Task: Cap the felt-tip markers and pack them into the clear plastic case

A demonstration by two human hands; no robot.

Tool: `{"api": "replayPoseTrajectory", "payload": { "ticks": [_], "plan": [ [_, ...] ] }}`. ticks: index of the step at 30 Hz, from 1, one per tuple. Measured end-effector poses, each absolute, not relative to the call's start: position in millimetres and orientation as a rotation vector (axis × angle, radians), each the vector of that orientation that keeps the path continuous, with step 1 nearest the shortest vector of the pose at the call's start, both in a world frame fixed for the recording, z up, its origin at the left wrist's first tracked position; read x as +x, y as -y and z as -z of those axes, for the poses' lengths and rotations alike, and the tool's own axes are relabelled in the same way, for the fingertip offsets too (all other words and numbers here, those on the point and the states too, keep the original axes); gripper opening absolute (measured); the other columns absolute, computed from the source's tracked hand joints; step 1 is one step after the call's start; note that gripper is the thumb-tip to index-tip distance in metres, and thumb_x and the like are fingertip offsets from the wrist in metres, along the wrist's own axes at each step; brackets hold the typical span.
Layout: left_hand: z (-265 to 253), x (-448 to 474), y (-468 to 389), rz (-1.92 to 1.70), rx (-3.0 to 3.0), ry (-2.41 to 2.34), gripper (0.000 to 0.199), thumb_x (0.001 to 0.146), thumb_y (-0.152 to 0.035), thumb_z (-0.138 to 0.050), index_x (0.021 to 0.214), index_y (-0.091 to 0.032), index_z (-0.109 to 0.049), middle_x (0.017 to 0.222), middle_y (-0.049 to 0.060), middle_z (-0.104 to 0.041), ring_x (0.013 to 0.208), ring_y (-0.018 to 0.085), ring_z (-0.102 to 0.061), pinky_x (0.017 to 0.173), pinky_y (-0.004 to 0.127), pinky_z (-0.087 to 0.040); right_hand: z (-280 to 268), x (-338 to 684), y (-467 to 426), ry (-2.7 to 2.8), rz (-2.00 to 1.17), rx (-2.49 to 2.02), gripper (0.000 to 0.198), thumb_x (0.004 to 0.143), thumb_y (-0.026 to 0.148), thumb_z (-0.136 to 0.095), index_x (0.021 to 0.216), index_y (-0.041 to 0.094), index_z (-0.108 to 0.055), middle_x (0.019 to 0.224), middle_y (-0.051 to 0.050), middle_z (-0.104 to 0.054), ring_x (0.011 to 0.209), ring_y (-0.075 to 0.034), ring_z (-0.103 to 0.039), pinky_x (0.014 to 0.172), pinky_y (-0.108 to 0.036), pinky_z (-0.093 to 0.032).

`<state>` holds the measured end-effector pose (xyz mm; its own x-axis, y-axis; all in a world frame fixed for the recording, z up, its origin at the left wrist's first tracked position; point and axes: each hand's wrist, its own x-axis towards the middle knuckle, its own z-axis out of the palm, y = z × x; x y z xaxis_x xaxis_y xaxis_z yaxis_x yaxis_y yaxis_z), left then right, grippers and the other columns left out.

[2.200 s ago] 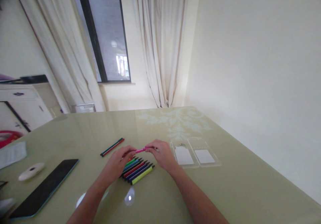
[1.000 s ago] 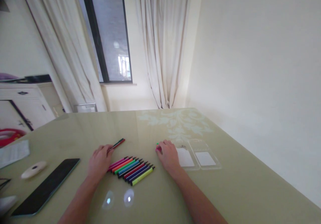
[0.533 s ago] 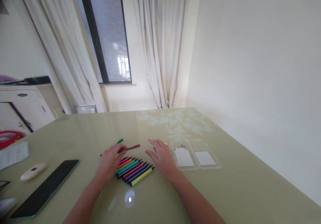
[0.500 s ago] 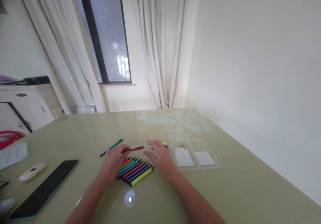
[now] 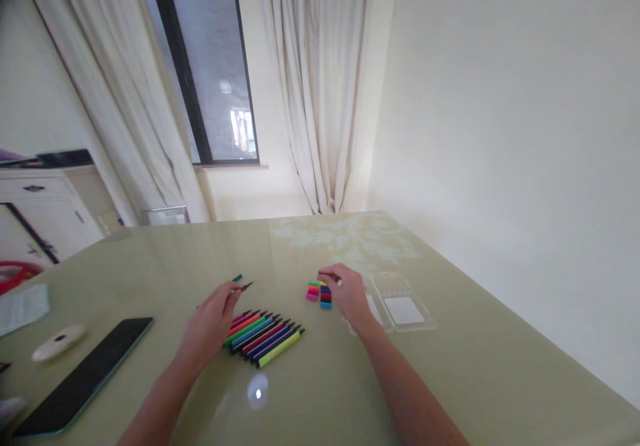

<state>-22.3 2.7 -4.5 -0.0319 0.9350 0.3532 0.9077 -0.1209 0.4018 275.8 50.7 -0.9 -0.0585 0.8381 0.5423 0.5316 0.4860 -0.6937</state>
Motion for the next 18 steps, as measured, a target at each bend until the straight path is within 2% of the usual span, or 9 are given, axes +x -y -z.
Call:
{"api": "replayPoseTrajectory", "payload": {
  "ticks": [4,8,11,13,16,18],
  "plan": [
    [19,-56,-14,-0.657,2.062,-2.318,0.03,0.102,-0.033,-0.039,0.102,-0.022,-0.068,0.104,0.009,-0.071,0.094,0.026,-0.067,0.084,0.036,-0.049,9,284,-57,1.821,-0.384,-1.308,0.013,0.088,0.029,-0.068,0.086,0.022,-0.079,0.086,-0.006,-0.073,0.077,-0.021,-0.067,0.075,-0.033,-0.051],
    [34,-72,-23,-0.608,1.933,-2.112,0.026,0.094,-0.036,-0.054,0.093,-0.023,-0.075,0.096,0.005,-0.075,0.092,0.024,-0.07,0.081,0.031,-0.051,15,261,-46,2.055,-0.371,-1.328,0.005,0.086,0.02,-0.072,0.083,0.021,-0.076,0.089,-0.004,-0.069,0.087,-0.019,-0.064,0.08,-0.029,-0.047],
    [38,-79,-29,-0.609,1.862,-2.038,0.033,0.092,-0.046,-0.056,0.09,-0.023,-0.079,0.087,0.004,-0.077,0.084,0.024,-0.072,0.074,0.03,-0.053,17,249,-39,2.157,-0.299,-1.393,0.005,0.085,0.017,-0.072,0.083,0.021,-0.072,0.088,-0.003,-0.069,0.091,-0.02,-0.063,0.084,-0.03,-0.045],
    [39,-81,-32,-0.673,1.853,-2.137,0.039,0.095,-0.045,-0.048,0.1,-0.02,-0.078,0.1,0.007,-0.077,0.094,0.026,-0.071,0.083,0.033,-0.054,18,246,-37,2.193,-0.259,-1.423,0.005,0.086,0.017,-0.072,0.083,0.021,-0.071,0.09,-0.003,-0.069,0.093,-0.021,-0.062,0.086,-0.03,-0.043],
    [40,-83,-33,-0.771,1.85,-2.297,0.041,0.097,-0.032,-0.041,0.12,-0.017,-0.072,0.129,0.013,-0.068,0.118,0.03,-0.062,0.105,0.041,-0.044,19,246,-36,2.205,-0.233,-1.435,0.006,0.086,0.018,-0.072,0.082,0.021,-0.069,0.092,-0.003,-0.069,0.095,-0.021,-0.061,0.087,-0.03,-0.043],
    [42,-83,-31,-0.792,1.847,-2.359,0.04,0.096,-0.028,-0.042,0.121,-0.017,-0.07,0.131,0.014,-0.067,0.121,0.032,-0.06,0.108,0.045,-0.041,19,247,-37,2.194,-0.218,-1.441,0.005,0.086,0.018,-0.071,0.083,0.021,-0.069,0.093,-0.003,-0.068,0.095,-0.021,-0.061,0.086,-0.03,-0.043]
  ]
}}
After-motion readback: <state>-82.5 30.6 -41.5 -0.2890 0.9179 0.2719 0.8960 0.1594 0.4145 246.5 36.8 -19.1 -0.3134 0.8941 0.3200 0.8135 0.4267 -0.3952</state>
